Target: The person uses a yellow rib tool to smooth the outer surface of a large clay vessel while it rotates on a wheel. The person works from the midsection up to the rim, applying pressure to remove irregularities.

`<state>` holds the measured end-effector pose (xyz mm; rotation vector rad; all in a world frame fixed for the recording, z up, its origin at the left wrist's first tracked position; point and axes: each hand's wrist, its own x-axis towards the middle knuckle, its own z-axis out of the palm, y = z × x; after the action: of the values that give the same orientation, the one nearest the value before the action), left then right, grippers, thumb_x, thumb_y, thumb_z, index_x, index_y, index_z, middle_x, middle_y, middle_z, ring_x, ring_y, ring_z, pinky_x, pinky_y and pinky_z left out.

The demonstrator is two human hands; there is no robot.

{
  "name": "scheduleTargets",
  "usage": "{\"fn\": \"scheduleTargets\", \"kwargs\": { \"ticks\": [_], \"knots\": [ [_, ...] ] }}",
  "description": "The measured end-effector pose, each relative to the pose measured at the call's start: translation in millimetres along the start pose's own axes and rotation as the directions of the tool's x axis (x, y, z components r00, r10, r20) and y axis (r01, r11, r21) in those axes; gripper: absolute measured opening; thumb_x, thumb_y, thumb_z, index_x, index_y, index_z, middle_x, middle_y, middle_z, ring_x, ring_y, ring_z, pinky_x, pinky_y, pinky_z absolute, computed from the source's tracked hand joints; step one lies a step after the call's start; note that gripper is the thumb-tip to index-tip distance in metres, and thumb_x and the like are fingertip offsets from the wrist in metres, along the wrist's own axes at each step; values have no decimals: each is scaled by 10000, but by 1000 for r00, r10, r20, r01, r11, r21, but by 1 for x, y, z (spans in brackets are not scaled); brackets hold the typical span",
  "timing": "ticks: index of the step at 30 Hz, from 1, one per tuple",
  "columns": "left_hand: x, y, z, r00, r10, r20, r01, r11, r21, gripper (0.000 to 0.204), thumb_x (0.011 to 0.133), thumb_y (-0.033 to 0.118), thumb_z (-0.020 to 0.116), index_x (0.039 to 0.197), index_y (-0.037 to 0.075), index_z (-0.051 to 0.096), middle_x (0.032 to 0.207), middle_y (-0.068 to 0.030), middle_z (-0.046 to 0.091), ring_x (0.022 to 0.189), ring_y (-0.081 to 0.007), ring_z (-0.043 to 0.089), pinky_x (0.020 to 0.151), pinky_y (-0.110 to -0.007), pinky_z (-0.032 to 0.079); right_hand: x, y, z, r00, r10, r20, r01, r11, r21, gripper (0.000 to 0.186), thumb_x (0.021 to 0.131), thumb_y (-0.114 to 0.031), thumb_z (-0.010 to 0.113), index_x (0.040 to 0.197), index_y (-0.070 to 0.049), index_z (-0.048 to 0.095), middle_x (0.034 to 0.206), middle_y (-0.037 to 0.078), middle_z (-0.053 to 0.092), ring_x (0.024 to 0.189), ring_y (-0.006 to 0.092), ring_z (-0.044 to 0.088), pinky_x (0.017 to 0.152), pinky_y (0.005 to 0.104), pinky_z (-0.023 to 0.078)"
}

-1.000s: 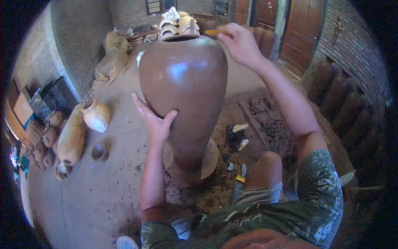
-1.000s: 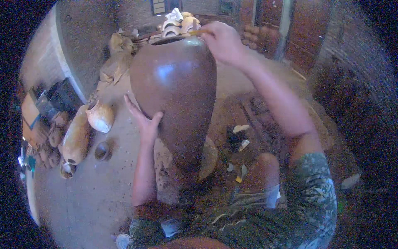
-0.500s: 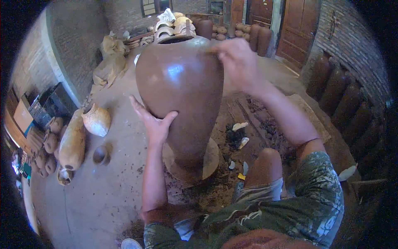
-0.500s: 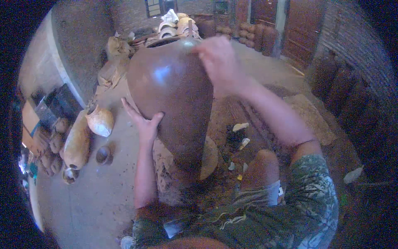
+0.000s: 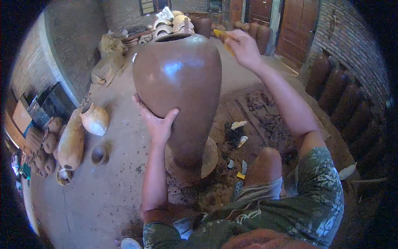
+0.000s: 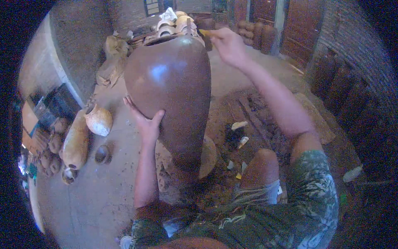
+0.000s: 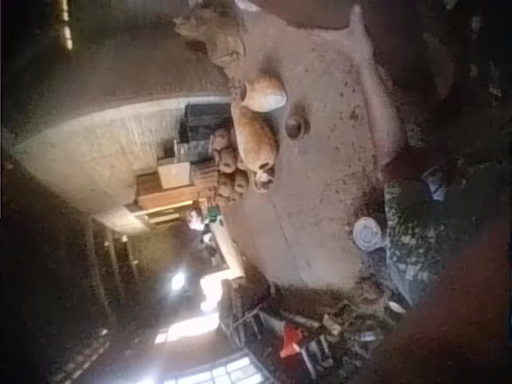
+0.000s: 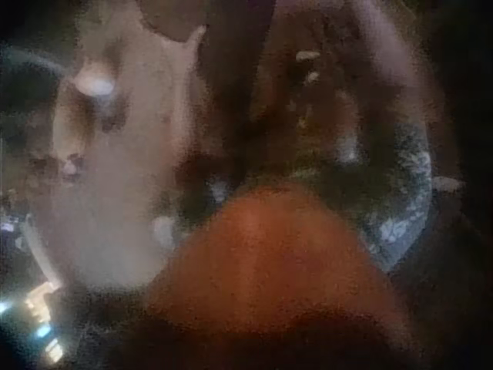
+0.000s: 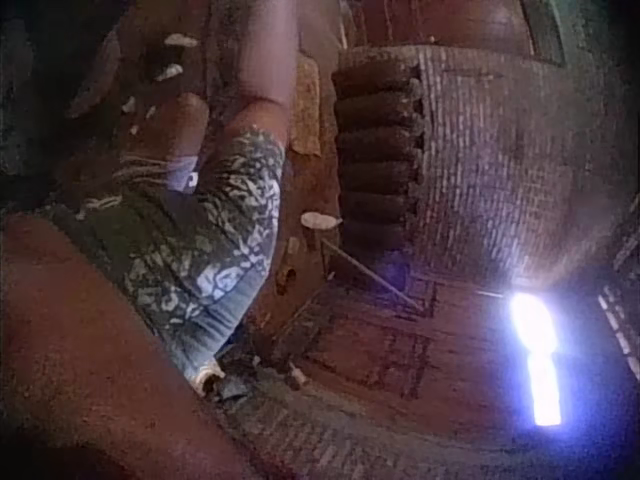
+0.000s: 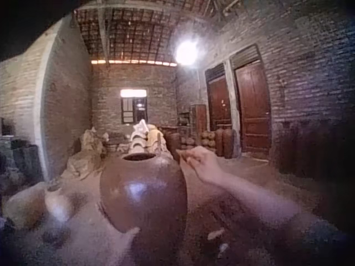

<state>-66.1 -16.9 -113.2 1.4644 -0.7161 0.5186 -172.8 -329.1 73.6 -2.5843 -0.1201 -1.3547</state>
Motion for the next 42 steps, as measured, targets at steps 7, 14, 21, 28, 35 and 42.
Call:
{"fn": "scheduleTargets", "kwargs": {
  "ticks": [7,14,21,28,35,42],
  "knots": [
    [-7,13,2,1000,-3,-8,4,989,150,1469,625,419,950,1604,-71,-28,1645,-310,139,1528,-436,183,1254,-514,183,-19,-42,22,990,97,-101,-97,995,10,262,949,-159,636,1153,-23,730,963,202,706,884,307,692,788,381,524],
    [-14,24,-3,999,28,-39,-21,985,172,1451,652,455,944,1602,-76,-16,1658,-293,107,1550,-420,126,1264,-510,155,-49,-92,31,853,-480,-204,478,876,-61,209,946,-111,643,1103,-1,725,1009,183,697,923,314,682,839,391,537],
    [10,12,-10,996,-32,79,45,985,-170,1414,668,380,917,1617,-44,-42,1665,-281,143,1544,-379,211,1263,-454,191,18,-15,13,902,409,142,-431,877,212,274,973,-227,604,1127,-48,743,1060,206,709,989,370,679,893,466,537],
    [8,10,-14,1000,-12,14,12,1000,9,1433,652,374,926,1619,-37,-49,1671,-278,150,1546,-375,213,1265,-446,185,-26,-119,31,951,-285,-117,280,958,-60,278,967,-174,602,1131,12,727,1022,190,714,976,366,680,884,416,534],
    [11,0,-25,997,79,-23,-74,981,178,1428,653,377,931,1614,-53,-34,1677,-278,102,1563,-383,143,1271,-468,173,12,-55,9,992,-22,-121,5,991,-135,320,990,-236,593,1176,-9,722,1085,195,707,1002,368,675,895,424,537],
    [-2,-1,-8,1000,-2,23,0,995,105,1441,637,408,939,1611,-63,-13,1666,-292,104,1556,-415,130,1270,-489,170,3,-88,15,996,87,19,-83,983,-163,325,986,-232,578,1217,-33,692,1102,216,700,1039,379,681,908,452,536]
  ]
}}
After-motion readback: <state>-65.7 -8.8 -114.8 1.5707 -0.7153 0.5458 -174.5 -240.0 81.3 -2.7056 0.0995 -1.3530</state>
